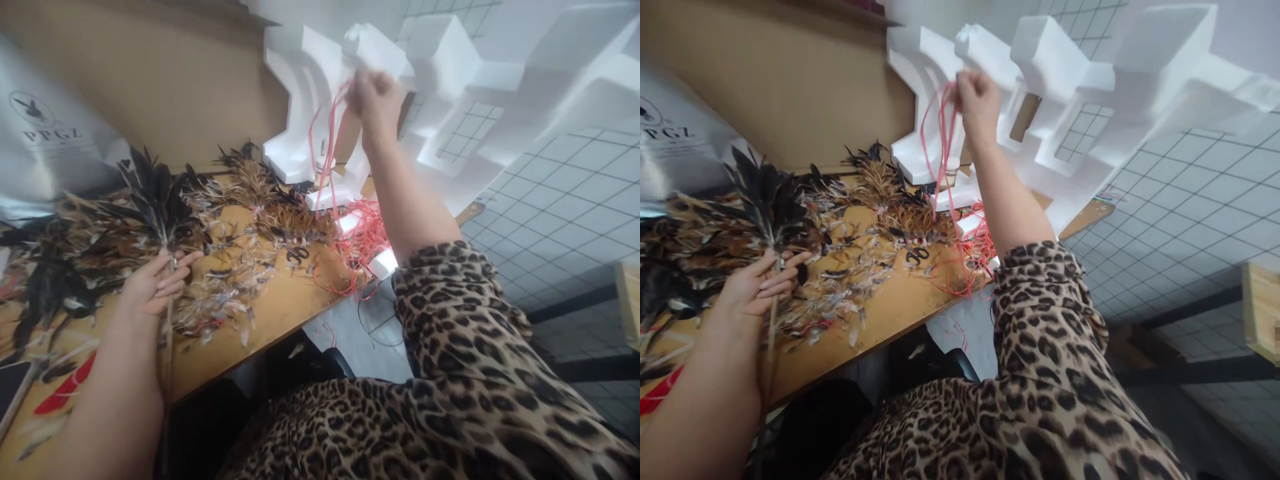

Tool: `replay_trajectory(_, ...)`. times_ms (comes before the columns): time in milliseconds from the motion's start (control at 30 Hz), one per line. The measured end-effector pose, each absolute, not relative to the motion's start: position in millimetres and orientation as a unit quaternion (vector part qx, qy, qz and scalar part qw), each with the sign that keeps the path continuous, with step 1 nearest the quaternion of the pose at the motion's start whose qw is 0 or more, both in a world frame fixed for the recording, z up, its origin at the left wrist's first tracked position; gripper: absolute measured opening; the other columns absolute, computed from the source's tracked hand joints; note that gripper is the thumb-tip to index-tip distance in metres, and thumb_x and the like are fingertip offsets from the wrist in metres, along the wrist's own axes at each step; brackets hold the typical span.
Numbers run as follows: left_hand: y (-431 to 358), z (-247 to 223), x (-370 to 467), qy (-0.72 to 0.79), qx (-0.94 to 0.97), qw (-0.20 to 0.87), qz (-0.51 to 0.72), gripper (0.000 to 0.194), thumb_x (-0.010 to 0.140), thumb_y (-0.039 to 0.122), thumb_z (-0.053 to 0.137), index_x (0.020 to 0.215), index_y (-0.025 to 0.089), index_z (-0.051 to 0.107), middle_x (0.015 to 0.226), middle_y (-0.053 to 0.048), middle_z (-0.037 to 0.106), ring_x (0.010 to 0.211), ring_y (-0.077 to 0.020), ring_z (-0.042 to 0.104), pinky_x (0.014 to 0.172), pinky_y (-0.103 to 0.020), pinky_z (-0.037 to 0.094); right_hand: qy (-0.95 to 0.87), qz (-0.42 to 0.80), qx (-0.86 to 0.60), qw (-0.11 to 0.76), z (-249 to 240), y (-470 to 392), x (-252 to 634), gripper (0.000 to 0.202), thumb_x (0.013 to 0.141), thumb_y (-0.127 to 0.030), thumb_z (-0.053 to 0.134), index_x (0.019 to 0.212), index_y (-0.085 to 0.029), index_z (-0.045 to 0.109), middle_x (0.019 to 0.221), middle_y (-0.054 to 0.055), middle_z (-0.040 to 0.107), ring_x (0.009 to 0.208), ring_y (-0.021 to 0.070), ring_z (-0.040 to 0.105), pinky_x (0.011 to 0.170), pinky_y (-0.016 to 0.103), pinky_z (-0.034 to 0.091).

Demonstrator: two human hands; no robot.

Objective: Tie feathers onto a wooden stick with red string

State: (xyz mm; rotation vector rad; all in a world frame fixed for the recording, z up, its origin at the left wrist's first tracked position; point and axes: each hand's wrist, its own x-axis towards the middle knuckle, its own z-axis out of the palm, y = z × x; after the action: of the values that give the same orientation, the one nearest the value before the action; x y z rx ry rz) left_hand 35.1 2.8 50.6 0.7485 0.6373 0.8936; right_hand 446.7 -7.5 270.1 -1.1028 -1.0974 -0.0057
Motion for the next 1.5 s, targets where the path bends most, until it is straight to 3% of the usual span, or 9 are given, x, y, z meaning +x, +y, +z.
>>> replay_trajectory(167, 2.9, 52.6, 31.7, 0.299, 0.348, 0.792, 0.403, 0.047, 0.096, 0.018, 0.015, 0.074, 0.012, 0.056, 0.063, -0.005, 0.06, 0.03, -0.0028, 0.014, 0.024, -0.013, 0.021, -0.557, -0.124, -0.456, 0.683, 294.8, 31.9, 443.4, 0.018, 0.094, -0.01, 0.04, 0.08, -0.02, 0.047, 0.066, -0.007, 0.051, 0.06, 0.0037, 0.042, 0.065, 0.013, 0.039)
replay_trajectory(300, 1.1, 54.2, 34.2, 0.307, 0.344, 0.793, 0.399, 0.048, 0.096, 0.016, 0.012, 0.074, 0.013, 0.054, 0.061, -0.003, 0.056, 0.029, -0.0029, 0.014, 0.023, -0.014, 0.019, -0.556, -0.049, -0.599, 0.574, 222.6, 35.1, 459.3, 0.02, 0.086, -0.013, 0.047, 0.068, -0.014, 0.055, 0.06, -0.004, 0.053, 0.06, 0.0048, 0.047, 0.065, 0.016, 0.042)
replay_trajectory(400, 1.3, 51.8, 34.9, 0.294, 0.346, 0.8, 0.393, 0.046, 0.096, 0.015, 0.011, 0.075, 0.013, 0.052, 0.062, -0.001, 0.054, 0.027, -0.0024, 0.019, 0.023, -0.014, 0.019, -0.535, 0.042, -0.682, 0.496, 167.3, 22.7, 478.3, 0.006, 0.076, -0.008, 0.057, 0.076, -0.01, 0.062, 0.06, -0.002, 0.056, 0.058, 0.0079, 0.051, 0.062, 0.022, 0.046)
replay_trajectory(500, 3.4, 48.2, 34.6, 0.286, 0.35, 0.806, 0.383, 0.043, 0.096, 0.014, 0.011, 0.077, 0.013, 0.05, 0.062, 0.0, 0.051, 0.026, -0.002, 0.024, 0.023, -0.014, 0.021, -0.482, 0.155, -0.766, 0.395, 138.2, 6.1, 499.9, 0.034, 0.07, -0.008, 0.065, 0.103, -0.008, 0.061, 0.073, 0.003, 0.061, 0.057, 0.0106, 0.055, 0.059, 0.027, 0.05)
replay_trajectory(600, 6.1, 44.9, 34.3, 0.284, 0.348, 0.808, 0.381, 0.04, 0.097, 0.015, 0.013, 0.078, 0.013, 0.049, 0.057, 0.004, 0.043, 0.026, -0.0025, 0.028, 0.023, -0.014, 0.022, -0.434, 0.158, -0.779, 0.424, 130.8, -13.2, 523.5, 0.051, 0.07, -0.009, 0.064, 0.12, -0.011, 0.054, 0.092, 0.009, 0.062, 0.058, 0.0107, 0.059, 0.056, 0.028, 0.053)
replay_trajectory(800, 8.4, 41.0, 34.6, 0.274, 0.357, 0.814, 0.367, 0.04, 0.097, 0.016, 0.012, 0.078, 0.014, 0.047, 0.055, 0.005, 0.039, 0.026, -0.0031, 0.03, 0.023, -0.014, 0.022, -0.389, 0.079, -0.812, 0.428, 137.7, -77.2, 555.8, 0.021, 0.074, -0.014, 0.06, 0.092, -0.007, 0.067, 0.076, 0.009, 0.064, 0.056, 0.0103, 0.057, 0.053, 0.023, 0.047)
replay_trajectory(1233, 5.5, 45.9, 35.2, 0.277, 0.349, 0.817, 0.367, 0.04, 0.097, 0.016, 0.01, 0.078, 0.015, 0.045, 0.055, 0.005, 0.038, 0.027, -0.0033, 0.026, 0.024, -0.015, 0.022, -0.49, 0.041, -0.871, 0.025, 105.4, -140.1, 534.4, 0.03, 0.07, -0.042, 0.067, 0.069, -0.012, 0.068, 0.074, 0.01, 0.067, 0.068, 0.0167, 0.059, 0.062, 0.025, 0.042)
replay_trajectory(1333, 5.8, 44.5, 34.5, 0.277, 0.343, 0.819, 0.366, 0.038, 0.098, 0.018, 0.013, 0.078, 0.015, 0.045, 0.056, 0.005, 0.038, 0.028, -0.0035, 0.023, 0.024, -0.016, 0.022, -0.485, 0.031, -0.87, 0.078, 105.7, -136.1, 525.5, 0.017, 0.069, -0.029, 0.068, 0.068, -0.012, 0.067, 0.069, 0.008, 0.066, 0.066, 0.015, 0.057, 0.062, 0.023, 0.041)
replay_trajectory(1500, 6.5, 43.7, 32.8, 0.273, 0.305, 0.836, 0.364, 0.037, 0.098, 0.02, 0.015, 0.079, 0.015, 0.046, 0.057, 0.005, 0.037, 0.03, -0.0043, 0.021, 0.025, -0.017, 0.021, -0.459, -0.013, -0.785, 0.417, 152.5, -122.8, 504.6, 0.04, 0.091, -0.042, 0.039, 0.102, -0.011, 0.063, 0.079, 0.008, 0.065, 0.059, 0.0095, 0.053, 0.053, 0.02, 0.04)
